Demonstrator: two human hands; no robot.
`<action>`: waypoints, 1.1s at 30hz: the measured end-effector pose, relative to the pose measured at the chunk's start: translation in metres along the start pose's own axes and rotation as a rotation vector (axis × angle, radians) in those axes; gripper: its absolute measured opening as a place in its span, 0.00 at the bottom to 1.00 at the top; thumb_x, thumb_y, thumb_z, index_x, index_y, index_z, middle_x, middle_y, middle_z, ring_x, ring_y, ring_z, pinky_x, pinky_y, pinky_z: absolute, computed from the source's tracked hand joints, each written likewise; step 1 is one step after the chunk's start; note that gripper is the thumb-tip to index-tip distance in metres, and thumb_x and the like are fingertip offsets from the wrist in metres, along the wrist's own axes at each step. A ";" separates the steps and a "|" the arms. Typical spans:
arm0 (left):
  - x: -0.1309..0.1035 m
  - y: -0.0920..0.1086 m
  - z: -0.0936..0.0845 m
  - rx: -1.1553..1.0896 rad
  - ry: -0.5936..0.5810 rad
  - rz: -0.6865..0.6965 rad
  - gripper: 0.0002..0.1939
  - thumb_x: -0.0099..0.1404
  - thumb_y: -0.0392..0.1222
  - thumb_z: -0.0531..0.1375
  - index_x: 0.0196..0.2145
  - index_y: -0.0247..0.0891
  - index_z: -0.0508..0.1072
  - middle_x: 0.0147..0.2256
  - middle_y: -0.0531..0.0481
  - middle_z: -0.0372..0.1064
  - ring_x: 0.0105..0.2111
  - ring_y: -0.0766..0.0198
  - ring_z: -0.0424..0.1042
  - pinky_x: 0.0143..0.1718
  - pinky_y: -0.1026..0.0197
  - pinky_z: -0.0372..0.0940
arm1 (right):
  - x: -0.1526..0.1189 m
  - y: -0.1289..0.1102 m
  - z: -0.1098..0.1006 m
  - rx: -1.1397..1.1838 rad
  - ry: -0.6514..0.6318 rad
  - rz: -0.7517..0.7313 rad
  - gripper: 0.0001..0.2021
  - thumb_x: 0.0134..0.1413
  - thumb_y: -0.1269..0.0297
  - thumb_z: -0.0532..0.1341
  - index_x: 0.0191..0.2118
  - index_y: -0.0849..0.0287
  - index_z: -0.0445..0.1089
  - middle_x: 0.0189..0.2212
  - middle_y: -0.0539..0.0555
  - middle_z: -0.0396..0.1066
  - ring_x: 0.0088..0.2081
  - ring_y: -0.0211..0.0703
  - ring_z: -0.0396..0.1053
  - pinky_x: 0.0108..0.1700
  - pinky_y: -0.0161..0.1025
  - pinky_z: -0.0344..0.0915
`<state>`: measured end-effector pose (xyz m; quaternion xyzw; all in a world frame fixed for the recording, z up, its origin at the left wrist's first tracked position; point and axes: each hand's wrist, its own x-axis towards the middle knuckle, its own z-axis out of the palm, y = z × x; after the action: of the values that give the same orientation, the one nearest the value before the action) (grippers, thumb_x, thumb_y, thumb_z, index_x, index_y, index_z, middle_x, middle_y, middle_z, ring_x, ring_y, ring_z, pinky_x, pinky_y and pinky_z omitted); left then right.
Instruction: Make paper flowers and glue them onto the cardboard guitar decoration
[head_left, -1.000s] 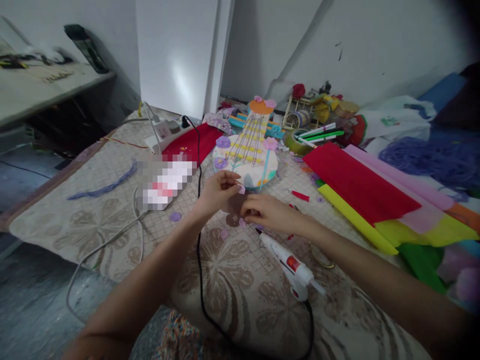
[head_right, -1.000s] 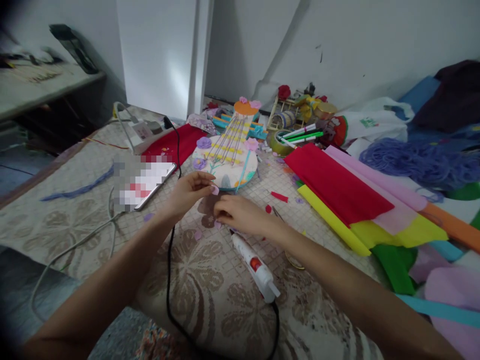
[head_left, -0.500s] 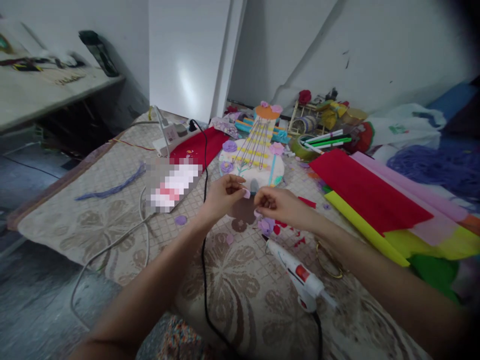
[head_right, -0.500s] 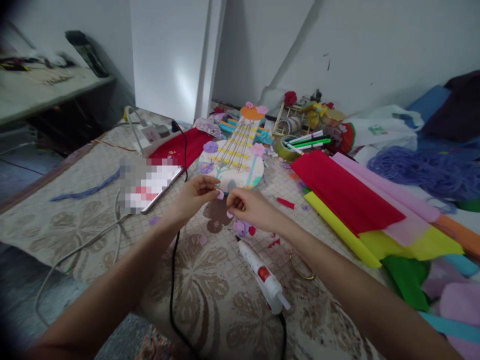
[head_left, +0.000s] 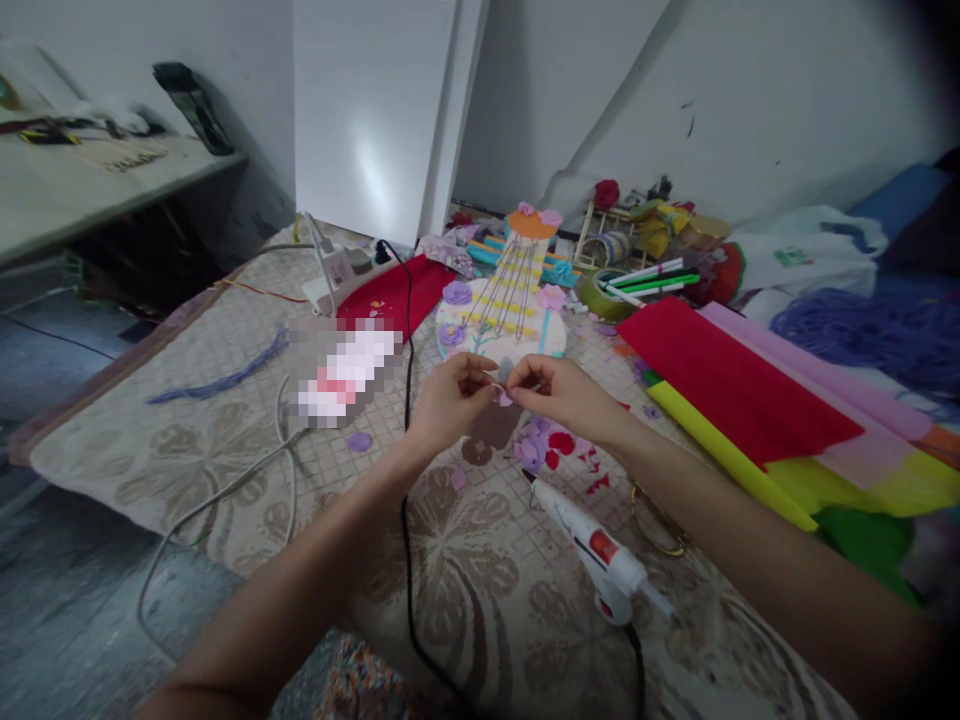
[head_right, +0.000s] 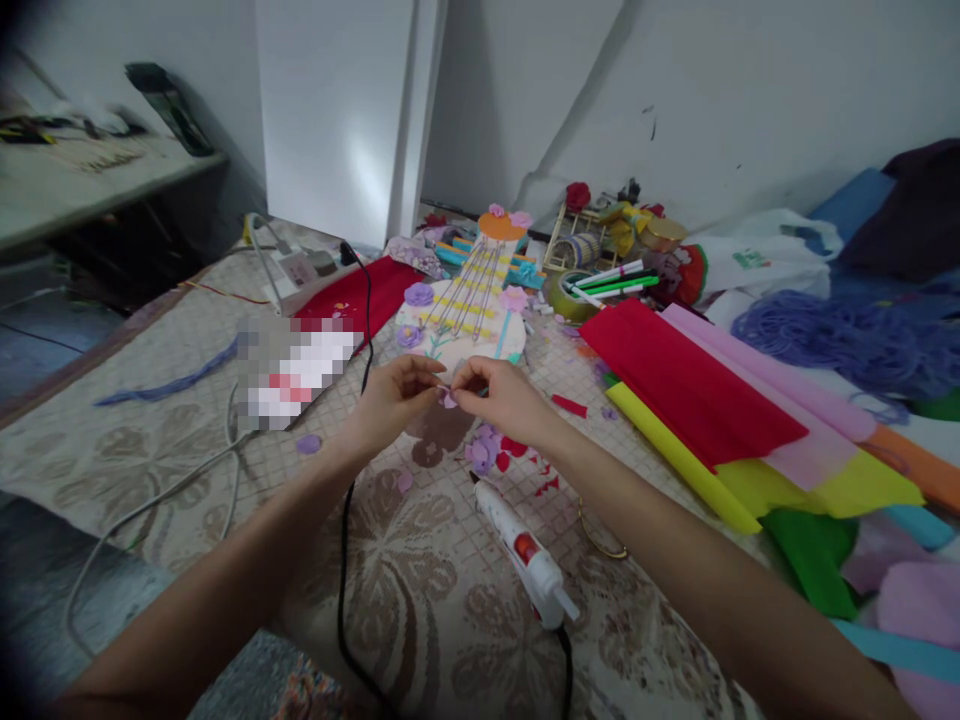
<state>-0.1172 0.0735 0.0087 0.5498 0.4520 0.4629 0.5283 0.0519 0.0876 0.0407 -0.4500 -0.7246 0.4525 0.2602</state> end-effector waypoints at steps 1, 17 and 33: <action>0.000 0.000 0.000 0.008 0.002 0.003 0.13 0.52 0.31 0.59 0.38 0.33 0.67 0.28 0.50 0.71 0.28 0.67 0.71 0.30 0.65 0.63 | 0.001 0.000 0.000 -0.014 0.001 -0.004 0.02 0.45 0.69 0.59 0.28 0.60 0.66 0.26 0.50 0.68 0.28 0.36 0.64 0.30 0.34 0.60; -0.002 -0.002 0.003 0.024 -0.011 0.014 0.14 0.53 0.35 0.60 0.39 0.32 0.68 0.29 0.48 0.71 0.28 0.66 0.71 0.30 0.64 0.63 | 0.002 0.000 0.002 -0.069 0.014 -0.010 0.02 0.45 0.70 0.57 0.28 0.60 0.66 0.25 0.50 0.68 0.27 0.37 0.65 0.30 0.35 0.60; -0.002 0.002 0.004 -0.097 0.034 -0.083 0.16 0.48 0.31 0.62 0.37 0.33 0.68 0.27 0.52 0.69 0.26 0.70 0.69 0.29 0.66 0.62 | 0.001 0.008 0.008 0.135 0.047 0.079 0.11 0.45 0.67 0.61 0.37 0.59 0.62 0.29 0.50 0.69 0.30 0.38 0.68 0.33 0.35 0.63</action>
<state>-0.1138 0.0710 0.0109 0.4963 0.4604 0.4712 0.5654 0.0491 0.0863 0.0299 -0.4701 -0.6678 0.4995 0.2890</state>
